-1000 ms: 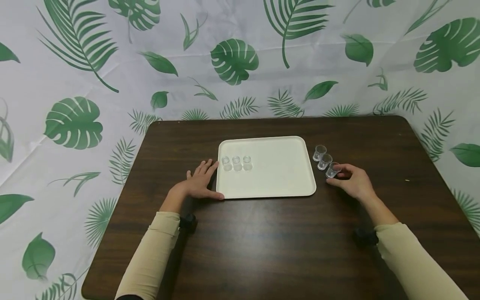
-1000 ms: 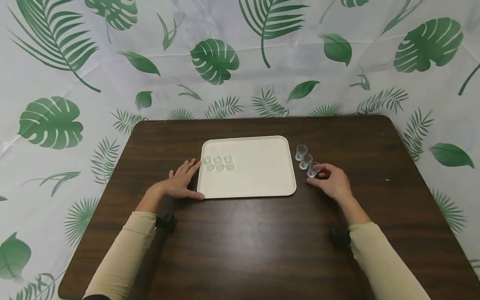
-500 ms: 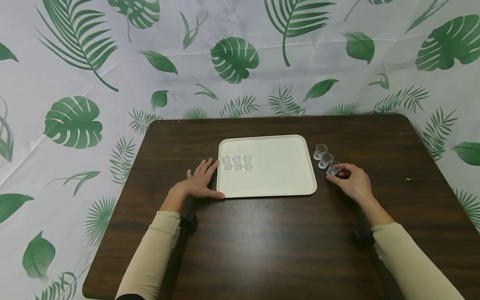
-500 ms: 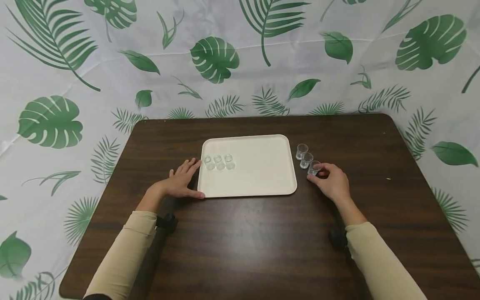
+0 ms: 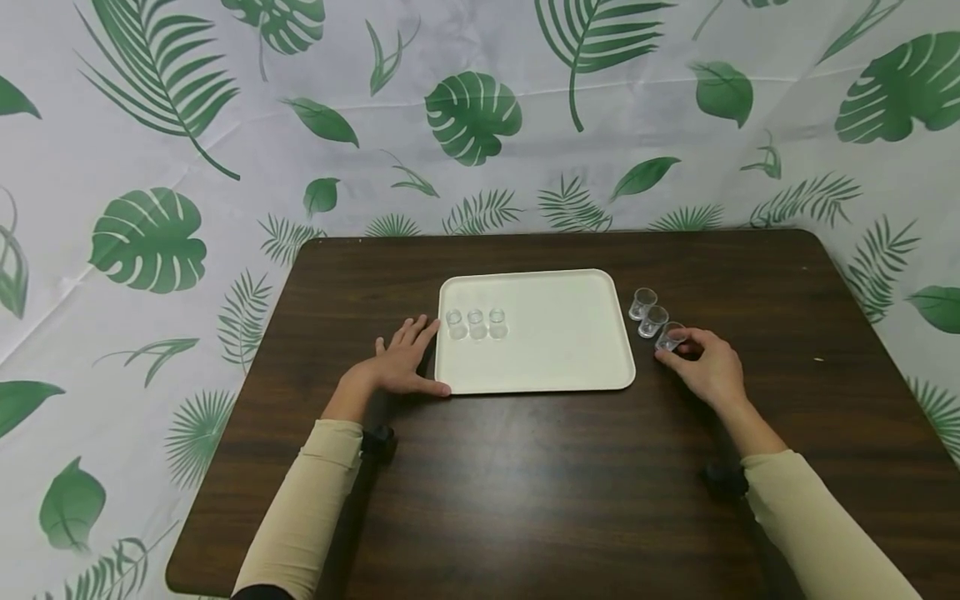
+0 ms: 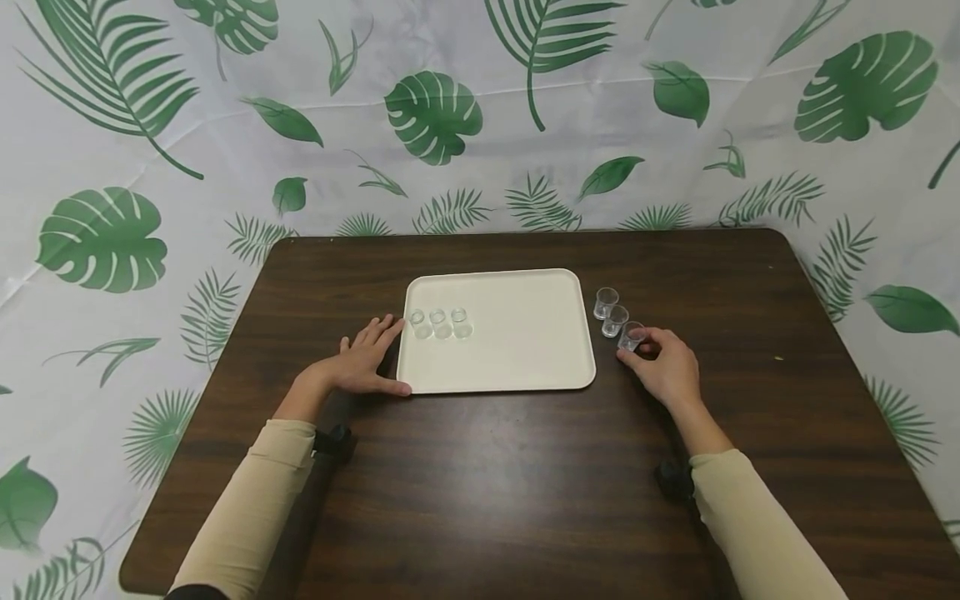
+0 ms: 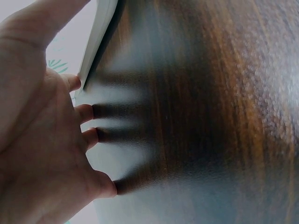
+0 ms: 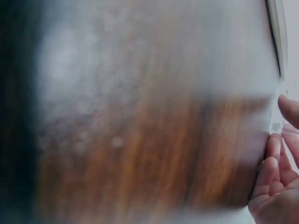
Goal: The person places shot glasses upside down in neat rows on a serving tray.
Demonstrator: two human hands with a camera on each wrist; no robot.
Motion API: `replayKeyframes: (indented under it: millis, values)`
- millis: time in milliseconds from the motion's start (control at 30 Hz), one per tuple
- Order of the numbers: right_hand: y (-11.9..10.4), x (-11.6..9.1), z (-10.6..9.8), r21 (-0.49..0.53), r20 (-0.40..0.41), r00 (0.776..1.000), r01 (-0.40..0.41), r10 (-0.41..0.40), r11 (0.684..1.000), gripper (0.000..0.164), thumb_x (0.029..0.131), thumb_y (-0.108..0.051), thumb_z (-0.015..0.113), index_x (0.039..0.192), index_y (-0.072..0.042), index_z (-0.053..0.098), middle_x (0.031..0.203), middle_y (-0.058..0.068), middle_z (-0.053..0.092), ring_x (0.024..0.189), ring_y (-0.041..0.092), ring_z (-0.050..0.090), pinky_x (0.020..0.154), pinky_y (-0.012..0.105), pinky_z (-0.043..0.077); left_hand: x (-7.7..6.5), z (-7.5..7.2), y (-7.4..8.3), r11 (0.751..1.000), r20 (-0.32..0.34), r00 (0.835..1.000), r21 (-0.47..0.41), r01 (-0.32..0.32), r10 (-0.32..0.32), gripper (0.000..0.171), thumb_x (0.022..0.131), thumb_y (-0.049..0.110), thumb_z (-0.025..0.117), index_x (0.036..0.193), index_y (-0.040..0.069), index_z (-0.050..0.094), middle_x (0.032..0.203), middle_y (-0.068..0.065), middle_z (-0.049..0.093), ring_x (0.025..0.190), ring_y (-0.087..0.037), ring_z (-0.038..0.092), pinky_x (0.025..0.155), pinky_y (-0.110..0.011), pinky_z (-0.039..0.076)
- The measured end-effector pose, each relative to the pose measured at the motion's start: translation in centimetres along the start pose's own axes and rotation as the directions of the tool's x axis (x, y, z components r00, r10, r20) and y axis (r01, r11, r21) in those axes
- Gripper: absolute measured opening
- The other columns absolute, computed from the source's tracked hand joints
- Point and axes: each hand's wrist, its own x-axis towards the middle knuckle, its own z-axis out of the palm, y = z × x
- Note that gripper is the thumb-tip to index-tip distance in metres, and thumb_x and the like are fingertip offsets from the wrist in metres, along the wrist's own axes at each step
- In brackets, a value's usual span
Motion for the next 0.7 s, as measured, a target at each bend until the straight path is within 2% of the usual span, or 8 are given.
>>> replayKeyframes:
  millis: [467, 700]
  values:
    - [0.04, -0.34, 0.13, 0.035, -0.022, 1.000, -0.001, 0.002, 0.999, 0.042, 0.090, -0.031, 0.073, 0.119, -0.001, 0.066, 0.109, 0.025, 0.066, 0.101, 0.040, 0.058, 0.085, 0.052, 0.039, 0.09, -0.07, -0.14, 1.000, 0.007, 1.000, 0.009, 0.003, -0.003, 0.120, 0.078, 0.066, 0.071, 0.159, 0.017, -0.003, 0.163, -0.014, -0.009, 0.148, -0.037, -0.010, 0.103, -0.076, 0.002]
    - [0.36, -0.68, 0.17, 0.062, -0.041, 0.999, 0.018, -0.016, 0.998, 0.038, 0.089, -0.025, 0.074, 0.117, 0.000, 0.067, 0.112, 0.024, 0.067, 0.100, 0.035, 0.061, 0.082, 0.037, 0.041, 0.10, 0.10, -0.17, 1.000, 0.000, 1.000, 0.007, 0.000, 0.000, 0.120, 0.078, 0.066, 0.071, 0.159, 0.015, -0.002, 0.163, -0.015, -0.008, 0.148, -0.038, -0.009, 0.102, -0.076, 0.003]
